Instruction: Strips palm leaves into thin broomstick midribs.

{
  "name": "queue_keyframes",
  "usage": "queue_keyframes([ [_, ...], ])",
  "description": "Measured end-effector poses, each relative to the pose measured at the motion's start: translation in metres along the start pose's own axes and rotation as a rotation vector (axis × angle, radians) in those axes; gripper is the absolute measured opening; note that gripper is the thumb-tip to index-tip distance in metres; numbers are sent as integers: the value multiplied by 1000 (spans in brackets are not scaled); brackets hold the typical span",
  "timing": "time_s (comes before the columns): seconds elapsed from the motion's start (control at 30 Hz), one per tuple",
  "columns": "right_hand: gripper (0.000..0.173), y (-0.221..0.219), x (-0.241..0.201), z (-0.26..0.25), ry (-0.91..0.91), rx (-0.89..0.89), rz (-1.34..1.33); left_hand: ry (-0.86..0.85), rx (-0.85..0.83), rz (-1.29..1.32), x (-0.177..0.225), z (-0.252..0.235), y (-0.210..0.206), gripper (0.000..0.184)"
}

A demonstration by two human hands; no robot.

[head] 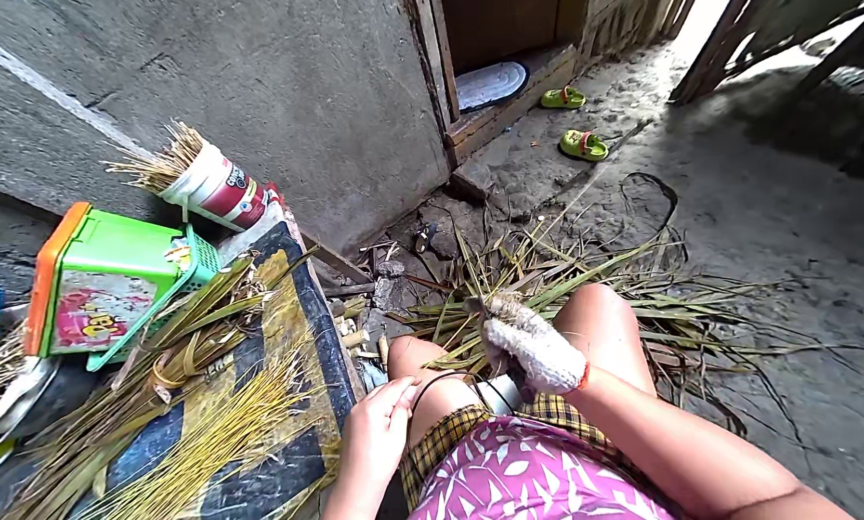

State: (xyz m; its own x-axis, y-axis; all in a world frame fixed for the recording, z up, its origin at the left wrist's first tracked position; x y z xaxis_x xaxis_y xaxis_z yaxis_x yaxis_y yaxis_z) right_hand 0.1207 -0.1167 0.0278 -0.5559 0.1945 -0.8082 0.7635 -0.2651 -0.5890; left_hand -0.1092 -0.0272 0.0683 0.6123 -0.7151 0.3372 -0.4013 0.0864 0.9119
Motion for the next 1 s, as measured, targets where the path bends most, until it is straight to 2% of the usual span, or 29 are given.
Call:
queue_keyframes([
  [0.17,31,28,-28,-7,106,237,-15,-62,-63,-199,-7,9,16,28],
  [0.3,24,44,-47,-8,221,313,-33,-88,-88,-154,-2,12,25,33],
  [0.33,22,41,-49,-7,236,295,-37,-90,-88,-108,1,12,24,34],
  [0.4,31,27,-47,-2,206,211,-4,-84,-96,5,7,9,21,34],
  [0.53,47,-15,-20,12,47,-65,189,-79,-128,129,20,0,15,35],
  [0.67,40,-41,6,23,-38,-271,300,-49,-200,307,27,-7,13,31],
  [0.77,33,-43,13,25,-94,-273,238,20,-338,546,24,-11,11,28],
  [0.87,37,-37,7,17,-103,-242,140,125,-546,832,14,-11,8,30],
  [1.0,32,-15,-15,0,-68,-61,-5,179,-730,1078,-2,-6,4,29],
])
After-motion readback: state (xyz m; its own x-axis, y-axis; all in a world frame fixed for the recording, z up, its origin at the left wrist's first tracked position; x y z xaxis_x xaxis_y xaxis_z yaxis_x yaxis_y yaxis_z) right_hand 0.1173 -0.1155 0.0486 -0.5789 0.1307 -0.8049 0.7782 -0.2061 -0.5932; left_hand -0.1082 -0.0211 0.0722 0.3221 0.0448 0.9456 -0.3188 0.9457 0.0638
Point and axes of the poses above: each hand's wrist, its own z-axis away from the middle knuckle, its own y-axis out of the back of the hand, x = y × z, the point moved 3 cm from there along -z, towards the middle knuckle, and after that the axes turned 10 degrees about -z, right-handed, at the moved point
